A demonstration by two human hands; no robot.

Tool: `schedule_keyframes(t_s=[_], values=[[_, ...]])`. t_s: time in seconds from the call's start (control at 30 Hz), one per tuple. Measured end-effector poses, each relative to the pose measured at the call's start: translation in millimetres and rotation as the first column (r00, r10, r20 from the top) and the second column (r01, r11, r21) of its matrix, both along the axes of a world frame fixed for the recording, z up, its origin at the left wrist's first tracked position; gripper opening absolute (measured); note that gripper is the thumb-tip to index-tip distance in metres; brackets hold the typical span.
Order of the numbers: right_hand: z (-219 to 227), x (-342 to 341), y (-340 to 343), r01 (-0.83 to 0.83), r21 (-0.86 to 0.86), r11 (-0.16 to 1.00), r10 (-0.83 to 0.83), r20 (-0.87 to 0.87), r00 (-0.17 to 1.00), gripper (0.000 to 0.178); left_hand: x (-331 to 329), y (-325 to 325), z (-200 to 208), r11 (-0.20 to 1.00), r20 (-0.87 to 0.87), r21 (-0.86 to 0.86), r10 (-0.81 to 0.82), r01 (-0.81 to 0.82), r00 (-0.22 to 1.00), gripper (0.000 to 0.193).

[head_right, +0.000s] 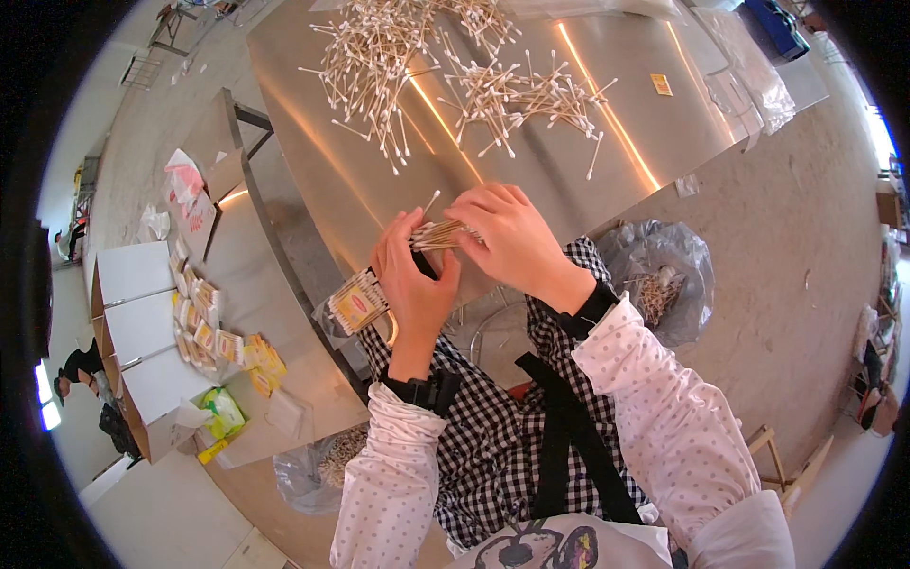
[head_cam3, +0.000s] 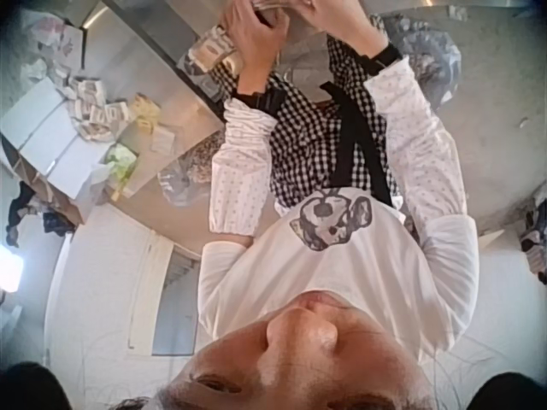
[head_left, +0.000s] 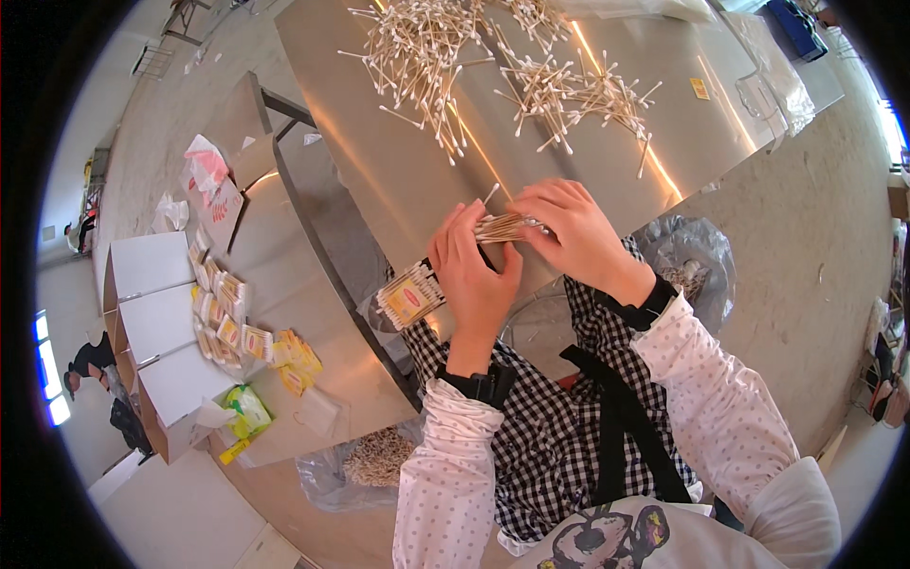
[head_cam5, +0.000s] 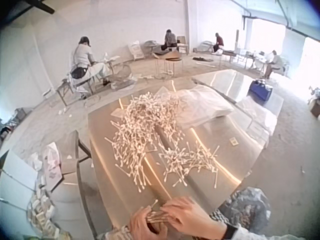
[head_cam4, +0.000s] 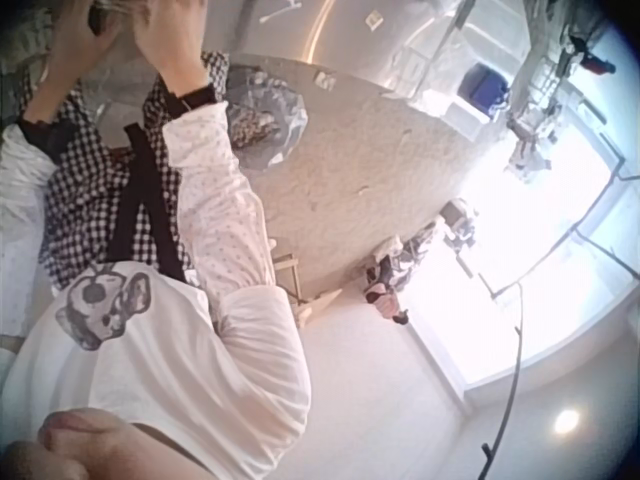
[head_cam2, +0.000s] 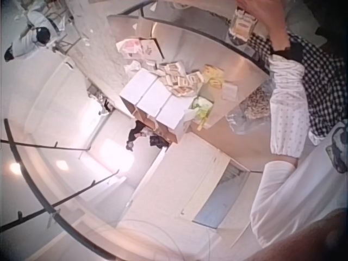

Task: The person opens a plastic bag, gathers cotton swabs from a pile to align them into a row, and then wraps a paper label around the bundle.

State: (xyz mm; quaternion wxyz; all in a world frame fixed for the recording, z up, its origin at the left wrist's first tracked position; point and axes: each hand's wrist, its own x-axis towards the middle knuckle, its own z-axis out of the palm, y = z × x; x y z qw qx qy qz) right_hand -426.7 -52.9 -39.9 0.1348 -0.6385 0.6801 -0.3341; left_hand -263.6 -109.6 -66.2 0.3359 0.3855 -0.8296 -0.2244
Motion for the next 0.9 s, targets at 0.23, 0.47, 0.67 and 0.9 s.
schedule_keyframes(t_s=[0.23, 0.47, 0.67, 0.9], values=[[-15.7, 5.9, 4.5, -0.043, -0.119, 0.992, 0.044, 0.003, 0.999, 0.028, 7.7, 0.3, 5.7, 0.997, 0.011, 0.077, -0.015, 0.014, 1.0, 0.057], [-26.0, 5.3, 3.5, -0.031, -0.18, 0.983, 0.04, 0.043, 0.998, 0.026, 28.3, -15.4, 22.9, 0.985, 0.156, 0.101, 0.123, -0.14, 0.98, 0.027], [-22.2, 0.4, 4.0, -0.043, -0.182, 0.982, 0.054, 0.056, 0.997, 0.027, 30.9, -32.1, 22.6, 0.988, 0.205, 0.131, 0.05, -0.078, 0.978, 0.013], [-27.7, -4.3, 6.8, -0.02, -0.209, 0.978, 0.035, 0.067, 0.997, 0.026, 13.2, -34.8, 26.4, 0.967, 0.187, 0.241, 0.035, -0.08, 0.982, 0.012]])
